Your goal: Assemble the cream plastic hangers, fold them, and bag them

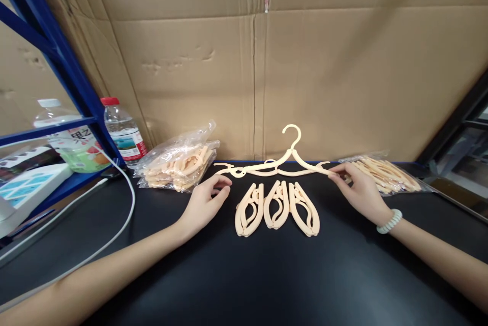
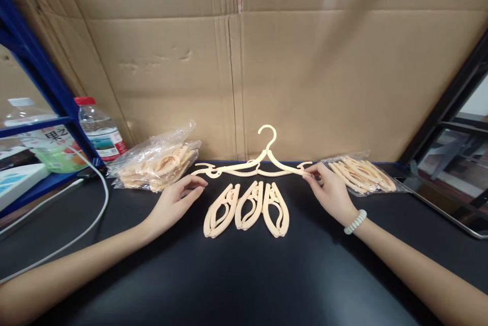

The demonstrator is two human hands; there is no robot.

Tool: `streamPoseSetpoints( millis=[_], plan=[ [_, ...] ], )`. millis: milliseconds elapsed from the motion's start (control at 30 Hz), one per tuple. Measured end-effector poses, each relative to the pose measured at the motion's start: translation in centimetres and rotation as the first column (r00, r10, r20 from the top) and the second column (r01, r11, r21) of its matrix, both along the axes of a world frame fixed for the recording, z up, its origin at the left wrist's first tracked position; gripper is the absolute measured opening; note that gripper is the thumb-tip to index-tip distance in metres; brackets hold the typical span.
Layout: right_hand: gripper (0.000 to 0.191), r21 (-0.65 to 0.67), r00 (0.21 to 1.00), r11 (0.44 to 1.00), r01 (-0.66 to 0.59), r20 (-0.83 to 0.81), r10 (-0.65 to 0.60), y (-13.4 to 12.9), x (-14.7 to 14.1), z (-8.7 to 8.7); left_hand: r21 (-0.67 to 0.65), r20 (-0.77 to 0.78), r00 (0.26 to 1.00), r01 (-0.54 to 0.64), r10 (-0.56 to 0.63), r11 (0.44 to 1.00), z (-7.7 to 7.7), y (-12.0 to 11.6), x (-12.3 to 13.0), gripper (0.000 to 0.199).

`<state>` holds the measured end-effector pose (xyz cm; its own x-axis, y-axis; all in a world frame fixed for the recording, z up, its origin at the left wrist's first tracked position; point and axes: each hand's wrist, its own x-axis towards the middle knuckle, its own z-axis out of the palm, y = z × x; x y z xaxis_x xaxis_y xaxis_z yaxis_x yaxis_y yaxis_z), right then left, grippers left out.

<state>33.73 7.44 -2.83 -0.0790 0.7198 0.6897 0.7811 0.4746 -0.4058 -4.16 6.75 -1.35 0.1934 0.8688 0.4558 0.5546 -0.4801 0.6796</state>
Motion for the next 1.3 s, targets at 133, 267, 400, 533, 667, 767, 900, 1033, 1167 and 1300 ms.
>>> streamPoseSetpoints(
  millis=[133, 267, 400, 533, 667, 767, 900, 1033, 1167, 1300],
  plan=[
    [0.022, 0.034, 1.000, 0.999, -0.003, -0.021, 0.004, -0.3, -0.6, 0.1, -0.008, 0.050, 0.999, -0.011, 0.011, 1.000, -0.2, 0.1, 0.0, 0.026],
    [0.018, 0.049, 0.999, 0.999, -0.016, 0.028, 0.014, -0.5, -0.9, 0.0, -0.014, 0.107, 0.994, 0.008, -0.007, 1.000, -0.2, -0.2, 0.2, 0.030],
    [0.017, 0.047, 0.997, 0.999, -0.021, 0.071, 0.018, -0.9, -1.3, -0.1, 0.019, 0.079, 0.994, 0.071, -0.073, 0.997, 0.1, -0.8, 0.4, 0.032],
    [0.017, 0.054, 0.995, 0.997, -0.048, 0.085, 0.043, -1.4, -2.0, -0.1, 0.102, -0.078, 0.991, 0.119, -0.111, 0.988, 0.6, -1.5, 0.7, 0.039],
    [0.014, 0.061, 0.994, 0.996, -0.069, 0.093, 0.063, -2.0, -2.8, 0.1, 0.149, -0.199, 0.977, 0.111, -0.080, 0.983, 0.7, -1.7, 0.7, 0.053],
    [0.012, 0.066, 0.993, 0.995, -0.081, 0.096, 0.074, -2.3, -3.2, 0.2, 0.158, -0.237, 0.969, 0.111, -0.072, 0.981, 0.5, -1.6, 0.7, 0.044],
    [0.011, 0.069, 0.985, 0.992, -0.110, 0.140, 0.099, -2.5, -3.4, 0.1, 0.149, -0.233, 0.966, 0.153, -0.116, 0.977, 0.4, -1.6, 0.6, 0.030],
    [0.014, 0.103, 0.971, 0.981, -0.162, 0.194, 0.140, -2.6, -3.6, 0.1, 0.158, -0.261, 0.959, 0.155, -0.110, 0.975, 0.5, -1.8, 0.7, 0.034],
    [0.019, 0.138, 0.956, 0.972, -0.192, 0.251, 0.153, -2.5, -3.6, 0.0, 0.189, -0.272, 0.958, 0.150, -0.095, 0.970, 0.4, -1.8, 0.7, 0.031],
    [0.023, 0.133, 0.921, 0.971, -0.197, 0.366, 0.136, -2.5, -3.4, 0.0, 0.160, -0.226, 0.968, 0.149, -0.110, 0.976, 0.1, -1.5, 0.5, 0.030]
  ],
)
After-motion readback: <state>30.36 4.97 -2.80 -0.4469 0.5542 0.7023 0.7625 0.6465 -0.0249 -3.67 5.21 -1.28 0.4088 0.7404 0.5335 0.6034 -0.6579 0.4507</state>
